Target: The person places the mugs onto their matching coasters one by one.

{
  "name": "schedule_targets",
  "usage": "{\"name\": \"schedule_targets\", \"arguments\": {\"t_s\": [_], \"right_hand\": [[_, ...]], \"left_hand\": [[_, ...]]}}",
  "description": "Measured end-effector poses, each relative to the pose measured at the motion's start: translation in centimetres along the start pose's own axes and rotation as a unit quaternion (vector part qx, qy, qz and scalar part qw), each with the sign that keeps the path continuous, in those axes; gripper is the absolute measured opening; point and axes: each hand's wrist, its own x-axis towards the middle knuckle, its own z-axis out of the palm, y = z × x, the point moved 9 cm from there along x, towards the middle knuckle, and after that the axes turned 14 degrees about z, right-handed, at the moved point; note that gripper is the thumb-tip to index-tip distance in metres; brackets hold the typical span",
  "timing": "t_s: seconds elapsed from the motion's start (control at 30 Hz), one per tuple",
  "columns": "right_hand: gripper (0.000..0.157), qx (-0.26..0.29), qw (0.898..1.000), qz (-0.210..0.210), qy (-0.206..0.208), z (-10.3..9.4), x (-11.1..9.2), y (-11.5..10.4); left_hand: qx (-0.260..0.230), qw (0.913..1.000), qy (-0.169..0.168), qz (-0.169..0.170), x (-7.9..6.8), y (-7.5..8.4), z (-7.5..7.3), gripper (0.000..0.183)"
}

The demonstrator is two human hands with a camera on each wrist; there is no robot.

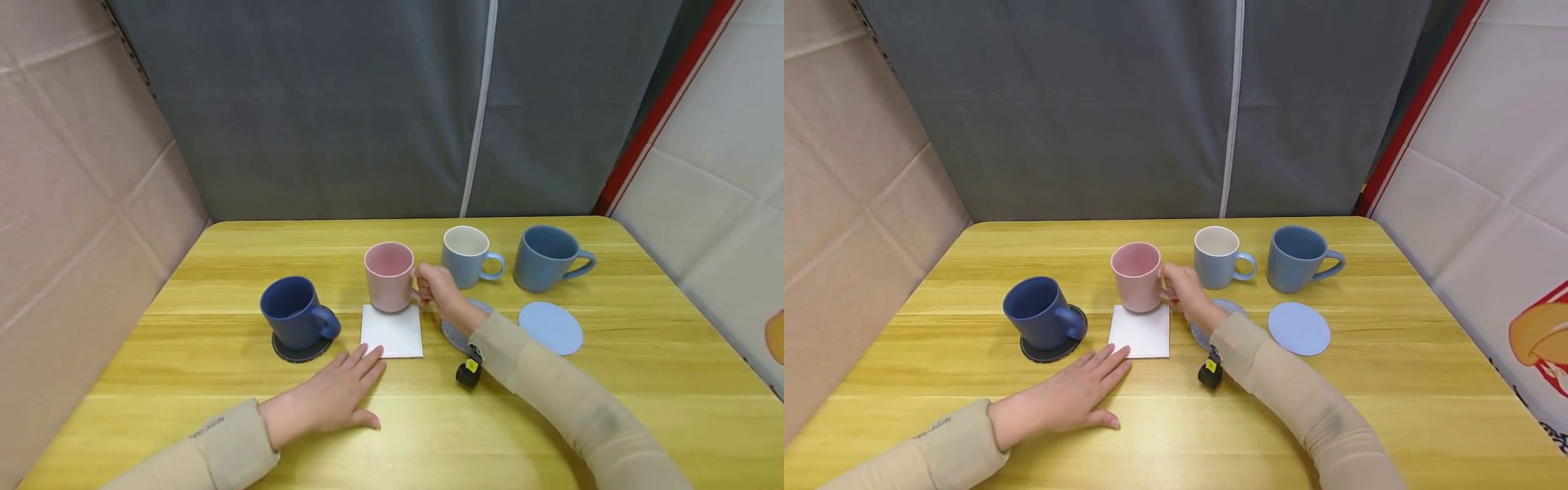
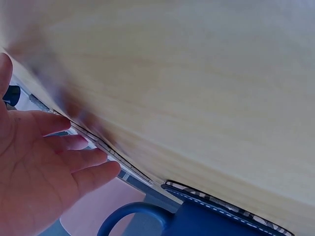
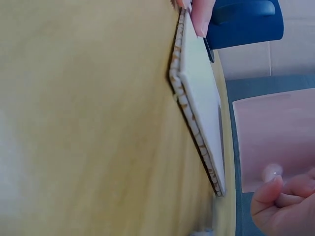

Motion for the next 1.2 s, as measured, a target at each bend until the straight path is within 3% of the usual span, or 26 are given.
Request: {"name": "schedule_targets", "arguments": {"t_s": [1.2], "right_hand": [[0.038, -0.018, 0.998, 0.022, -0.049, 1.0, -2.8, 1.9]], "left_hand": [[-0.012, 0.9999, 0.004, -0.006, -0.1, 0.0, -0.4, 0.085]]}}
